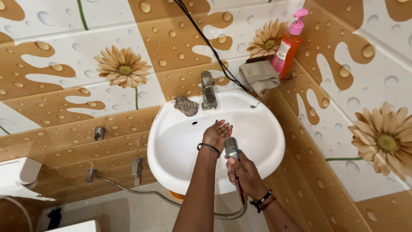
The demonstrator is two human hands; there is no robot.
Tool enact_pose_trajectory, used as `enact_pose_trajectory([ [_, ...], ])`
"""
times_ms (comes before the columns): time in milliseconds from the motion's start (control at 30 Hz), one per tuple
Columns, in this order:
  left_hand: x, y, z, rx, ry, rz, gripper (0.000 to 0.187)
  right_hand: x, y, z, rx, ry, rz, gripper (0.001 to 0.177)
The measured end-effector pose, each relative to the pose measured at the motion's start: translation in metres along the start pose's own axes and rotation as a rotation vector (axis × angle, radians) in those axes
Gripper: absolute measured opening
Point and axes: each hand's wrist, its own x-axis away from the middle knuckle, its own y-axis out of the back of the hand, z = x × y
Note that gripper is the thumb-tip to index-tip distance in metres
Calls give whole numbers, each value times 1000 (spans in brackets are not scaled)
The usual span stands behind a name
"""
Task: The person scrubs the white ceramic sink basin with a cloth, rinses the cloth under the faucet, and wipes the faucet and surrounding area. They then use a handheld bidet sprayer to rinse the basin and faucet before placing the sprayer back.
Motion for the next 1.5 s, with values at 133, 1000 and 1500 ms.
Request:
enact_pose_trajectory([
  [133, -27, 12, -6, -20, 19, -23, 27, -11, -13, 0, -21, -29, 77, 47],
  [1000, 5, -23, -24, -2271, -803, 436, 58, -91, 70, 30, -323, 75, -256, 75],
  [1500, -74, -71, 34, -2475, -303, -266, 89, -113, 113, 37, -305, 20, -239, 75],
])
